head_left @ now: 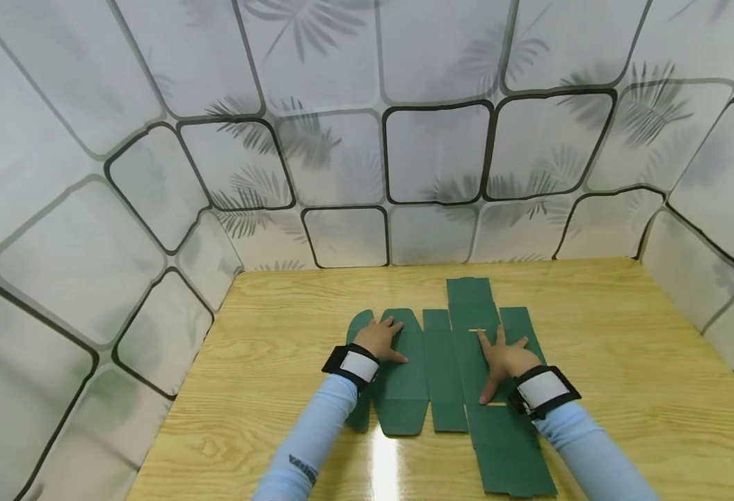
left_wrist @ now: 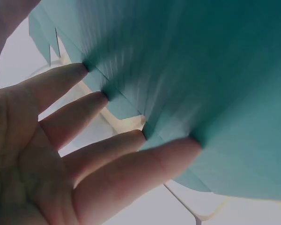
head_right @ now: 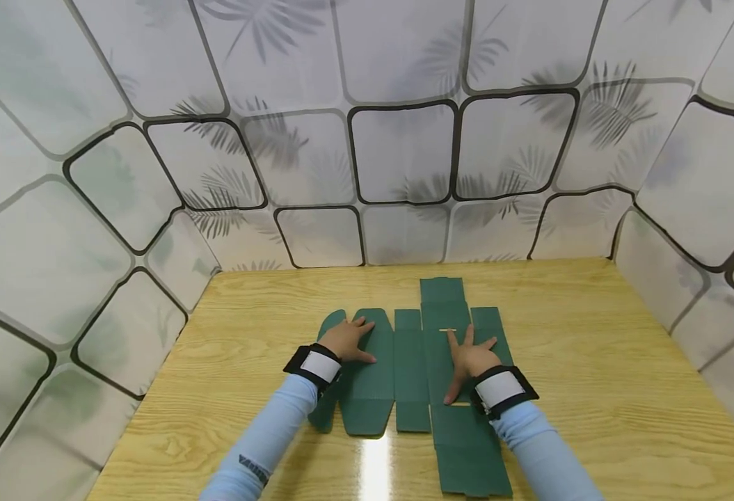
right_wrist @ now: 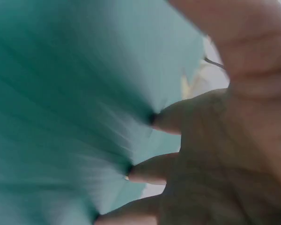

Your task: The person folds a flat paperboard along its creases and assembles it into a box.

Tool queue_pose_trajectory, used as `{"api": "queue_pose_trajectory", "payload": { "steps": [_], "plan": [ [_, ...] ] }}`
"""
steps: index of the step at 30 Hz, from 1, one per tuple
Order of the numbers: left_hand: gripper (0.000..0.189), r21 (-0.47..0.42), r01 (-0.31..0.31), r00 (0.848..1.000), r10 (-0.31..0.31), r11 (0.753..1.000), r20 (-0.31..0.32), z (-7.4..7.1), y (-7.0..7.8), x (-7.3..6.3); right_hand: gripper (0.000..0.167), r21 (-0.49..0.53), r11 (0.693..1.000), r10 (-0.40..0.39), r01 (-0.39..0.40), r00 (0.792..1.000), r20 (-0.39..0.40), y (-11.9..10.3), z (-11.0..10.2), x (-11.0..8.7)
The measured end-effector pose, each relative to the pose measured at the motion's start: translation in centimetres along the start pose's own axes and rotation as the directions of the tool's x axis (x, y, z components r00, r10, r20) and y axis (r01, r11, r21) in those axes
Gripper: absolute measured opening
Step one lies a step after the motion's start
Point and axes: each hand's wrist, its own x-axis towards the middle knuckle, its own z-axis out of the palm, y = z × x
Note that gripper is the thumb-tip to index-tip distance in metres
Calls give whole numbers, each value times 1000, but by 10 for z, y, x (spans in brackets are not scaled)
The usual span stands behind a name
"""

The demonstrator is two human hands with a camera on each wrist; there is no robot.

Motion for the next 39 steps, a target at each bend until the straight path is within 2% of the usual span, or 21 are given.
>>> {"api": "queue_pose_trajectory", "payload": {
  "steps": [6, 10, 14, 17, 19, 21, 23, 26, 28, 31, 35, 37, 39],
  "plan": [
    [83, 63, 7, 1000, -7, 998, -7, 2, 0, -12, 144, -88, 996, 16, -15, 1000, 10, -5, 1, 12],
    [84, 116, 16, 1000, -16, 993, -4, 2, 1, -20, 144, -124, 992, 0, 4, 1000, 31, -8, -4, 21],
    [84, 152, 1, 1000, 0, 988, -4, 1, 0, -26, 142, -158, 987, -30, 37, 998, 48, -8, -10, 26],
    [86, 161, -23, 1000, 21, 987, 12, -2, -2, -28, 135, -131, 989, -70, 71, 997, 13, -5, -12, 25],
    [89, 190, -38, 999, 32, 981, 36, -4, -4, -30, 130, -67, 995, -83, 79, 995, -56, -6, -10, 19],
    [93, 252, -51, 998, 37, 966, 60, -7, -5, -31, 127, 9, 997, -72, 74, 991, -114, -7, -7, 9],
    [99, 332, -63, 997, 41, 941, 72, -9, -6, -34, 126, 51, 997, -43, 50, 989, -139, -8, -2, -3],
    [112, 463, -88, 996, 61, 882, 72, -11, -5, -39, 128, 34, 999, -7, 10, 995, -103, -8, 6, -17],
    [119, 511, -130, 991, 101, 850, 84, -12, -4, -42, 127, 8, 1000, -10, 10, 997, -78, -7, 11, -20],
    [127, 522, -240, 971, 191, 818, 147, -12, -4, -42, 126, 1, 1000, -24, 24, 997, -67, -7, 15, -15],
    [130, 435, -408, 910, 316, 803, 269, -9, -3, -37, 129, -21, 999, -34, 33, 998, -51, -9, 10, 0],
    [130, 397, -459, 882, 355, 794, 310, -7, 1, -36, 129, -47, 998, -45, 43, 998, -35, -9, 3, 8],
    [130, 372, -491, 864, 383, 788, 329, -4, 8, -36, 127, -81, 995, -62, 60, 998, -15, -9, -3, 14]
  ]
}}
